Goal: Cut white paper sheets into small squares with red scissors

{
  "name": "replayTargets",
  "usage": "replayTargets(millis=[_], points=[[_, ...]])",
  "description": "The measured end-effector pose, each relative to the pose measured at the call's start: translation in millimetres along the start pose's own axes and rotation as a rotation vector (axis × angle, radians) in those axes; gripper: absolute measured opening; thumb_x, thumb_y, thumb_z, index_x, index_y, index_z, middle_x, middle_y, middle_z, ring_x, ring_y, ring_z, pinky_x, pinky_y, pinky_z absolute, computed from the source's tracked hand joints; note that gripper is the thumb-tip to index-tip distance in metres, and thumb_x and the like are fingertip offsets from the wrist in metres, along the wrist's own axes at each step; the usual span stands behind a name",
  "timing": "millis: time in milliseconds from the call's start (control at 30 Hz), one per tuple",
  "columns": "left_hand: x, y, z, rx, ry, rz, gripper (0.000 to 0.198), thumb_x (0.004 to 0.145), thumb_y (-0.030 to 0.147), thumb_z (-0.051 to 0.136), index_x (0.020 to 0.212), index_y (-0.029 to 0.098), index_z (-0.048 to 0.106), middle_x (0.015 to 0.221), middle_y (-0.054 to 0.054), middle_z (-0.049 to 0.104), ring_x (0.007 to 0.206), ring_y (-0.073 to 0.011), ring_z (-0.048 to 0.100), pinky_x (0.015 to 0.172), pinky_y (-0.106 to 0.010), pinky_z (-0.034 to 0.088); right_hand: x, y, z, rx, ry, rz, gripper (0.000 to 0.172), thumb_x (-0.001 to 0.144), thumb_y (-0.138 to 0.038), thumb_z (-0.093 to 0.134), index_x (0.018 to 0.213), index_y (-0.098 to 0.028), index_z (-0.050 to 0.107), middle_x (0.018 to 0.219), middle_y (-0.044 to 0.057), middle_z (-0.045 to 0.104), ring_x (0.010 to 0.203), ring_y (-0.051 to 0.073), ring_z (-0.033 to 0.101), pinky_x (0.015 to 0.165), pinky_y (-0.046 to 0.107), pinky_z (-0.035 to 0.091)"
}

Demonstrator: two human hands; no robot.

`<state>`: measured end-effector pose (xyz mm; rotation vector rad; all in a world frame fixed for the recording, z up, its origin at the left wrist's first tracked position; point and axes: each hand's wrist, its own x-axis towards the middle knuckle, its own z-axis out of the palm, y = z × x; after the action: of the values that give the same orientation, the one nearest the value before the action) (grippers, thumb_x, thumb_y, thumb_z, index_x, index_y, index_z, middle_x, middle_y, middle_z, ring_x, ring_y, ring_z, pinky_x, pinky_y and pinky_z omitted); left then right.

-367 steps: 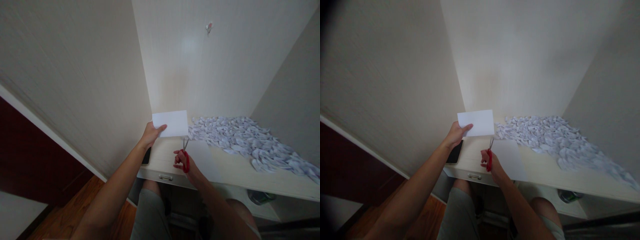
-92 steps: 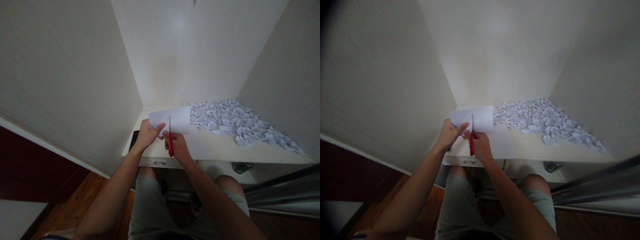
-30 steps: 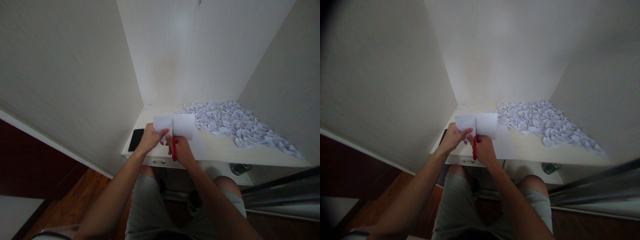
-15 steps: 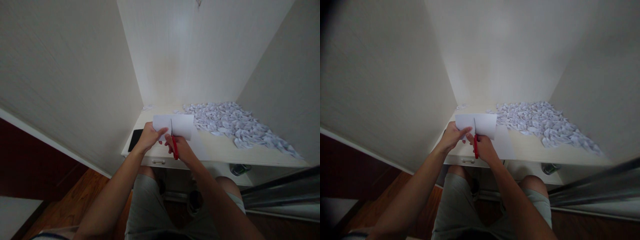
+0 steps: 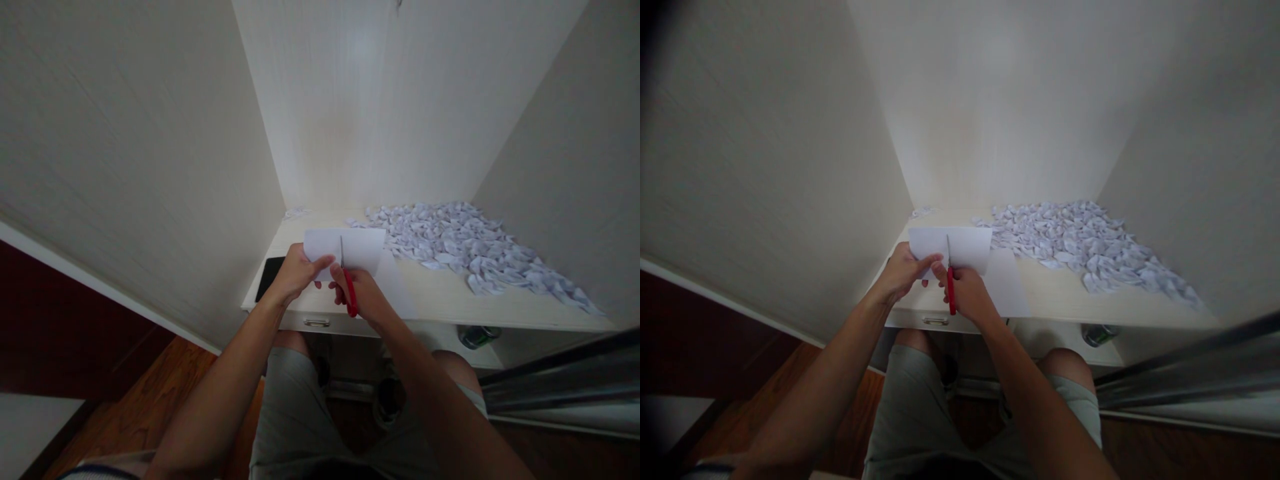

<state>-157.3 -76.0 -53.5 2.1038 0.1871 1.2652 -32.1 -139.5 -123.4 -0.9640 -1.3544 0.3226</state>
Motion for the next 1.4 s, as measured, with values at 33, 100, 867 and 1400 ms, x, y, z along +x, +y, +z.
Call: replayTargets(millis=[33,100,867,1400], points=[[0.1,-0.7,0.4,-0.017,0.003,0.001,0.026,0.068,0.03,0.077,0.079,0.01,0.064,0.063,-0.003,0.064,0.043,-0.0111,0.054,0.03,-0.019,0.039,0.3,1.1,0.6,-0.02,0.027,-0.011,0.083,0.073,-0.094,0.046,0.071,-0.013,0.065,0.056,0.007,0.06,0.046,0.015,0.056,0.041,0.025,0.039],[0.1,-1.8,1.9,-0.04,0.02,0.005,0.027,0.068,0.03,0.078,0.08,0.01,0.064,0.064,-0.003,0.064,0.044,-0.0109,0.054,0.03,-0.019,0.038,1.3,4.0,1.9,-0.05,0.072,-0.046,0.083,0.074,-0.094,0.043,0.067,-0.014,0.063,0.056,0.007,0.06,0.047,0.014,0.056,0.043,0.025,0.04],[-5.1,6.2,6.0,-0.056,0.026,-0.006,0.031,0.066,0.031,0.08,0.081,0.009,0.064,0.063,-0.002,0.064,0.042,-0.0104,0.053,0.029,-0.019,0.039,-7.5,0.9,15.4,0.071,0.211,-0.06,0.075,0.073,-0.089,0.054,0.055,-0.016,0.059,0.045,0.005,0.054,0.038,0.013,0.051,0.036,0.024,0.038],[9.8,7.0,-6.7,-0.094,0.198,0.012,0.035,0.062,0.029,0.08,0.087,0.008,0.066,0.071,-0.004,0.066,0.047,-0.0108,0.055,0.03,-0.018,0.036,-27.8,32.4,-2.3,-0.082,-0.159,0.036,0.068,0.08,-0.083,0.053,0.064,-0.017,0.057,0.054,0.001,0.055,0.048,0.011,0.045,0.049,0.025,0.034]])
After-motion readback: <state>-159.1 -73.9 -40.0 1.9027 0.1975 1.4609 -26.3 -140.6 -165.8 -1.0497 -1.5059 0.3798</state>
